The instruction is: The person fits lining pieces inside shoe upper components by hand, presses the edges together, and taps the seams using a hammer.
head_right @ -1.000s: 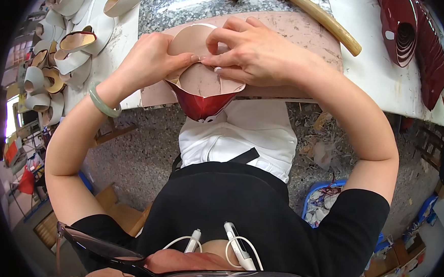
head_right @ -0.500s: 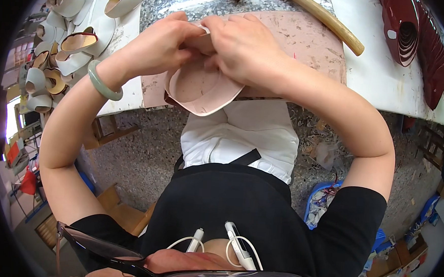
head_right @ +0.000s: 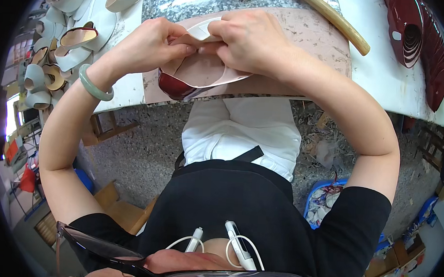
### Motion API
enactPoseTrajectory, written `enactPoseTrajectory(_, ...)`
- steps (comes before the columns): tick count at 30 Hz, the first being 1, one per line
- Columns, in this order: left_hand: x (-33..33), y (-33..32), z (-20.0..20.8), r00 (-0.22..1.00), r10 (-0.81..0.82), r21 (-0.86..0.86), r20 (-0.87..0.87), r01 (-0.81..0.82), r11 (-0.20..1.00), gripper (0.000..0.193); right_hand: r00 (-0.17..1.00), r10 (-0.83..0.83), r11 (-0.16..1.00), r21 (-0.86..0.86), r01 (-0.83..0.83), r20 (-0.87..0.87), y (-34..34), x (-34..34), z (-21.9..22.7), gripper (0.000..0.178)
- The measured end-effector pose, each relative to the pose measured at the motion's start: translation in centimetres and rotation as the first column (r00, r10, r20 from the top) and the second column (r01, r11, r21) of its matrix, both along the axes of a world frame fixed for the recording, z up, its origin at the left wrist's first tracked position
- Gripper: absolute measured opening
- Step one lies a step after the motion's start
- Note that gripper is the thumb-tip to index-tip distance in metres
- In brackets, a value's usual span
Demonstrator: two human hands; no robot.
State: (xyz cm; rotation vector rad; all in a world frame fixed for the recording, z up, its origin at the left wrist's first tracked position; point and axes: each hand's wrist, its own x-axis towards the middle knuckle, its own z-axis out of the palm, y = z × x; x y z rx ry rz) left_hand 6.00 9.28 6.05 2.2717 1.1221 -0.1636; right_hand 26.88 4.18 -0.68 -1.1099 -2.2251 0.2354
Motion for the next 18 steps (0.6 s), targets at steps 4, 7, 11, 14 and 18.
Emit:
enactPoseTrajectory(4, 1.1, 0.1, 1.3, 0.987, -0.007, -0.046, -0.163, 0.0, 0.999, 0.032, 0.998, -0.043, 0.998, -0.038, 0.045, 0.054, 0.3, -0.5, 0.3, 0.023)
enactPoseTrajectory(7, 1.1, 0.2, 0.3, 0.979, -0.048, 0.055, -0.197, 0.06, 0.997, 0.037, 0.983, -0.065, 0.967, -0.231, 0.105, 0.171, 0.2, -0.9, 1.4, 0.025)
enactPoseTrajectory(11, 1.1, 0.5, 0.2, 0.968, -0.053, 0.092, -0.247, 0.078, 0.993, 0.039, 0.961, -0.094, 0.971, -0.19, 0.146, 0.26, 0.2, -0.9, 1.6, 0.026)
enactPoseTrajectory(14, 1.3, 0.4, 0.7, 0.93, -0.047, 0.062, -0.363, 0.075, 0.995, 0.039, 0.951, -0.141, 0.988, -0.021, 0.153, 0.276, 0.4, 0.0, 1.0, 0.025)
enactPoseTrajectory(18, 0.5, 0.1, 0.4, 0.97, -0.139, 0.262, -0.2, 0.189, 0.946, 0.037, 0.973, 0.056, 0.955, 0.272, -0.118, 0.225, 1.6, 2.4, 0.2, 0.028)
